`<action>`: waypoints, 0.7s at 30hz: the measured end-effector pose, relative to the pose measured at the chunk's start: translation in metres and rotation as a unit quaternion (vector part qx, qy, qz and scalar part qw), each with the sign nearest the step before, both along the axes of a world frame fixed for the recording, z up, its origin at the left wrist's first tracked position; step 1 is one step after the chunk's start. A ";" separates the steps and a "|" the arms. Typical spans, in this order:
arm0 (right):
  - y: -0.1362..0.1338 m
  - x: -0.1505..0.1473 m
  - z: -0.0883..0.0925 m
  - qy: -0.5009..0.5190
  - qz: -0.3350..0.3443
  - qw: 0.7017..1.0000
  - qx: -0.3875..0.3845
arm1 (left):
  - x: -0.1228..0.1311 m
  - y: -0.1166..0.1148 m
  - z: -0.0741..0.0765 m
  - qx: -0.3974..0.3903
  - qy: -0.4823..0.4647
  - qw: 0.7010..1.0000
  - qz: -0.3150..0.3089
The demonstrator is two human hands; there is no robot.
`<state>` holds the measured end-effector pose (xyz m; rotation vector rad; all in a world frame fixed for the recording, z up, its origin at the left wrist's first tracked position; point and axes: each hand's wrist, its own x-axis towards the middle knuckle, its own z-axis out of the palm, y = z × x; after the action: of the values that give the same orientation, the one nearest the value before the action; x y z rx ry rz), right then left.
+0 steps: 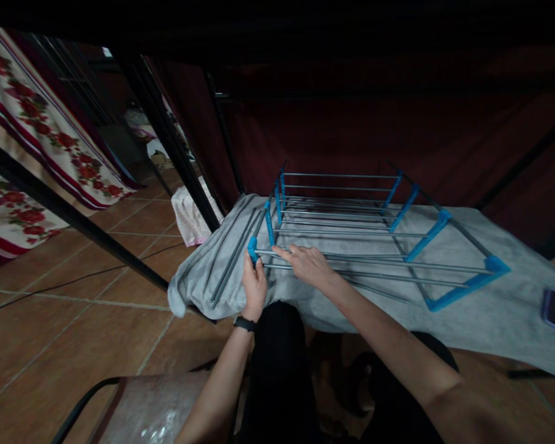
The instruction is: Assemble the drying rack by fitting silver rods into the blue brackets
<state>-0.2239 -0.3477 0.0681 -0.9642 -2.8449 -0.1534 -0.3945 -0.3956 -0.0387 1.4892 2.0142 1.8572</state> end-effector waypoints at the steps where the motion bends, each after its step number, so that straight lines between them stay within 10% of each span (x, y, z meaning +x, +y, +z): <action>1: 0.000 0.000 0.000 0.000 0.002 1.000 -0.001 | 0.000 0.000 0.000 0.002 0.005 1.000 0.007; 21: 0.007 0.002 -0.008 0.054 0.032 0.998 0.018 | -0.001 -0.002 0.006 -0.002 0.006 1.000 0.001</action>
<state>-0.2218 -0.3411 0.0603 -0.8455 -2.7606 -0.1417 -0.3959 -0.3978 -0.0328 1.5026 2.0226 1.8491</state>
